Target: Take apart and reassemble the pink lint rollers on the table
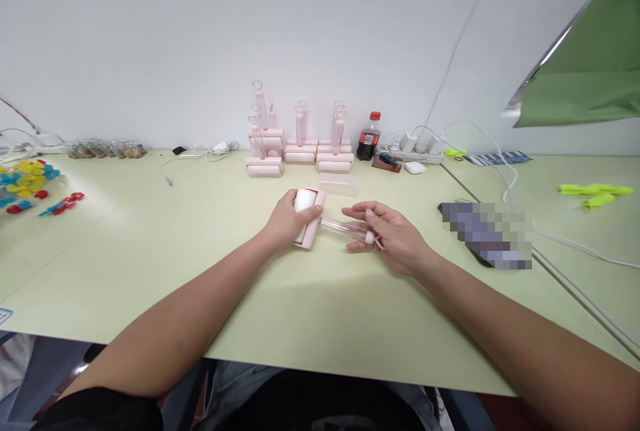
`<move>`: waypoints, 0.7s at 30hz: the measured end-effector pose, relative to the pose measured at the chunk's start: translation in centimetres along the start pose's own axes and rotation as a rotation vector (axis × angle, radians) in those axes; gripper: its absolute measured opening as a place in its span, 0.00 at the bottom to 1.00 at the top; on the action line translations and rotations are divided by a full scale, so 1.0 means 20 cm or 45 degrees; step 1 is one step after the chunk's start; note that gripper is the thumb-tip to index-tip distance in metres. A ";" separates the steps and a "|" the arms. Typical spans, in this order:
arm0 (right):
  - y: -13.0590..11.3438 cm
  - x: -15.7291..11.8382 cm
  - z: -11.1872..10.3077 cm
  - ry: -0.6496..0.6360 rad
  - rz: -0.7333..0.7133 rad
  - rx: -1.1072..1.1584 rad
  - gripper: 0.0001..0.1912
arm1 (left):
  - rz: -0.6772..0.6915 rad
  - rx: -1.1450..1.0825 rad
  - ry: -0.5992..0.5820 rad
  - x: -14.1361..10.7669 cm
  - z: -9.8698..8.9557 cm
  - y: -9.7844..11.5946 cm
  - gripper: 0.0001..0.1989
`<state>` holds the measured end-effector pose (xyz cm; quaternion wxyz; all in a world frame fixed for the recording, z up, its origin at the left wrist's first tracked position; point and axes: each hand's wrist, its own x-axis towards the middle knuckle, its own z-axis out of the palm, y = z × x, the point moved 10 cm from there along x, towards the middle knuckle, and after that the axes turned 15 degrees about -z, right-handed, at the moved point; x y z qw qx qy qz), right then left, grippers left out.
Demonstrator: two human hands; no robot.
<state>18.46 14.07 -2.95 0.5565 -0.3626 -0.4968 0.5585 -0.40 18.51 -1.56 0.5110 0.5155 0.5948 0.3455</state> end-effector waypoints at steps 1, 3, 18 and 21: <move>-0.01 0.00 0.01 -0.015 -0.018 0.046 0.08 | -0.007 -0.027 -0.020 0.00 0.00 0.00 0.26; -0.03 0.00 0.02 -0.035 -0.043 0.136 0.08 | -0.016 -0.080 -0.061 0.00 0.01 0.00 0.27; -0.13 -0.03 0.08 -0.200 -0.129 0.139 0.20 | -0.009 -0.053 -0.117 -0.05 0.06 0.02 0.26; -0.12 -0.02 0.07 -0.131 -0.126 0.111 0.26 | -0.006 -0.043 -0.111 -0.05 0.07 0.01 0.25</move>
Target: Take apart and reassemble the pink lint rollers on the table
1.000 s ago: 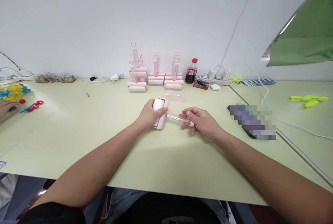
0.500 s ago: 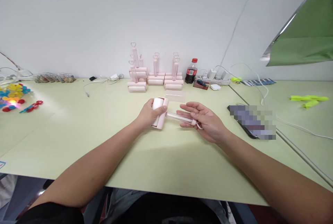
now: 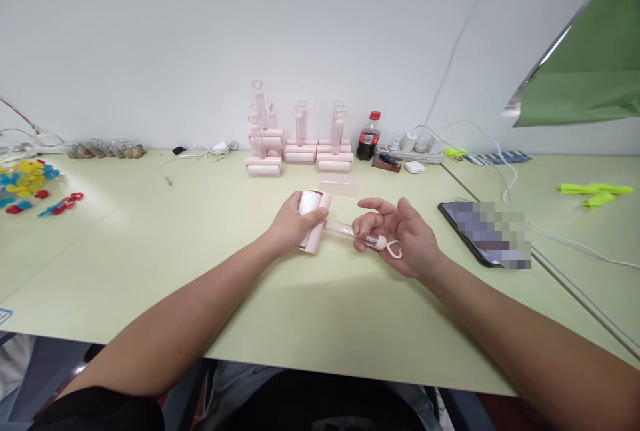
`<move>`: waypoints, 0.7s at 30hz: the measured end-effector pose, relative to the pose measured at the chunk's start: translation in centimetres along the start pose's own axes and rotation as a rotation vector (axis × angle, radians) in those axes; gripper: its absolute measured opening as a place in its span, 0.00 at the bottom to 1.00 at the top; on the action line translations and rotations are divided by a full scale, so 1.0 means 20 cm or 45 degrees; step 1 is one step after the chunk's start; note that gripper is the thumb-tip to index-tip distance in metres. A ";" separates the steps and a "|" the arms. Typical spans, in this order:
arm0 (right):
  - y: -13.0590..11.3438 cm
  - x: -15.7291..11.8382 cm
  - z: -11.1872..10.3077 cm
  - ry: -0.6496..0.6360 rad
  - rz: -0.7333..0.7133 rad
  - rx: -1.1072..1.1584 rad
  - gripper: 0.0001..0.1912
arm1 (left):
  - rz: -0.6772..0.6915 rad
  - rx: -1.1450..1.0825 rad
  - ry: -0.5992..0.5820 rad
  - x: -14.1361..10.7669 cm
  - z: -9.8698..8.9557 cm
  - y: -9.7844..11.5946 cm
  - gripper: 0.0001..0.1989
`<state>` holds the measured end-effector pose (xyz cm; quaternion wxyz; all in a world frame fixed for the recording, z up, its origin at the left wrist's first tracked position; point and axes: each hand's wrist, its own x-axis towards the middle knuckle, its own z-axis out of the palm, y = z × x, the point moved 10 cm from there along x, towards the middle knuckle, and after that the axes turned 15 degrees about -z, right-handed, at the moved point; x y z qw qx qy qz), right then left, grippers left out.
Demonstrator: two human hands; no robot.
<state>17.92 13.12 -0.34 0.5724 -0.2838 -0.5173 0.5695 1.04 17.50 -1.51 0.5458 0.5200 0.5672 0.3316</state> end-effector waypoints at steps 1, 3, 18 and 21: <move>0.00 0.00 0.00 0.015 0.001 0.018 0.27 | 0.000 0.002 0.004 0.00 0.00 0.00 0.25; 0.00 0.01 0.00 0.035 0.010 0.050 0.28 | -0.001 0.008 0.011 0.00 0.01 -0.01 0.25; 0.03 0.03 -0.01 0.077 -0.035 0.105 0.17 | -0.018 -0.044 -0.015 0.03 -0.01 -0.01 0.25; 0.05 0.04 -0.05 0.075 0.041 -0.096 0.14 | -0.010 -0.134 0.013 0.05 -0.05 -0.01 0.25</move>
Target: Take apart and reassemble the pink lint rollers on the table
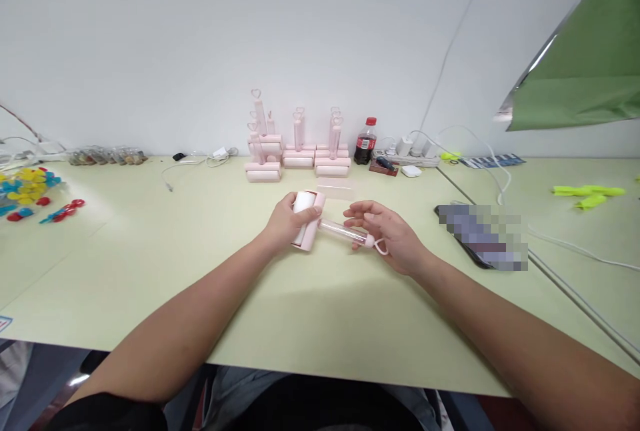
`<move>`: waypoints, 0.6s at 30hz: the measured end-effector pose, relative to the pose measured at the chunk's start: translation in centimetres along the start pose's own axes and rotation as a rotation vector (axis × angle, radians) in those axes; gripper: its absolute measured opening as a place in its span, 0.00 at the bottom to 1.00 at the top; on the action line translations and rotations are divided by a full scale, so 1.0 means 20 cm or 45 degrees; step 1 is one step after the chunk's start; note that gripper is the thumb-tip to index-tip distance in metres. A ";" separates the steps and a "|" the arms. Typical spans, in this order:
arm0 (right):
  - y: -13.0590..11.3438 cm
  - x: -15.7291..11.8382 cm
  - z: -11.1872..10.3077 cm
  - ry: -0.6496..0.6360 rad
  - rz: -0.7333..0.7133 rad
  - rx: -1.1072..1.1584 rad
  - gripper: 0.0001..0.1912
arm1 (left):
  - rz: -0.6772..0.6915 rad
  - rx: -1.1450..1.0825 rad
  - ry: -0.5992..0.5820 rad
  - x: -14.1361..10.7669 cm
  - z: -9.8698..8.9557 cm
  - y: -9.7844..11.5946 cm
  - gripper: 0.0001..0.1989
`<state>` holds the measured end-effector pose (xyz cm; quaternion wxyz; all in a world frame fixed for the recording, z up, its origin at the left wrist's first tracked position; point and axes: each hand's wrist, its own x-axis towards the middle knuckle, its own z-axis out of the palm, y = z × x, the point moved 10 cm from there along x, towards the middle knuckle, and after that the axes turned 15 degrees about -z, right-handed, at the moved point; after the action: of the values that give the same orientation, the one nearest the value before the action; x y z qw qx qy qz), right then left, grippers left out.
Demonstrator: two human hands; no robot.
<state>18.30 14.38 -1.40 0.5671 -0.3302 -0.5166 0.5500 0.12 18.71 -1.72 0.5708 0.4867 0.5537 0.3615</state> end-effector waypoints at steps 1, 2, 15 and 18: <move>0.02 0.00 -0.01 -0.031 0.051 -0.095 0.13 | 0.001 -0.017 0.032 0.01 -0.02 0.00 0.25; 0.04 0.00 -0.01 -0.097 0.106 -0.188 0.13 | -0.001 -0.030 0.058 0.01 -0.04 0.00 0.25; -0.13 0.08 -0.38 0.567 -0.250 -0.218 0.22 | -0.054 -0.315 0.198 0.08 -0.19 -0.02 0.17; -0.08 0.08 -0.51 0.738 -0.205 -0.288 0.17 | -0.046 -0.230 0.212 0.07 -0.17 -0.02 0.15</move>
<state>28.22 17.61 -2.06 0.6920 -0.4922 -0.4159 0.3255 -3.20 20.42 -2.27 0.5708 0.3915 0.5730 0.4388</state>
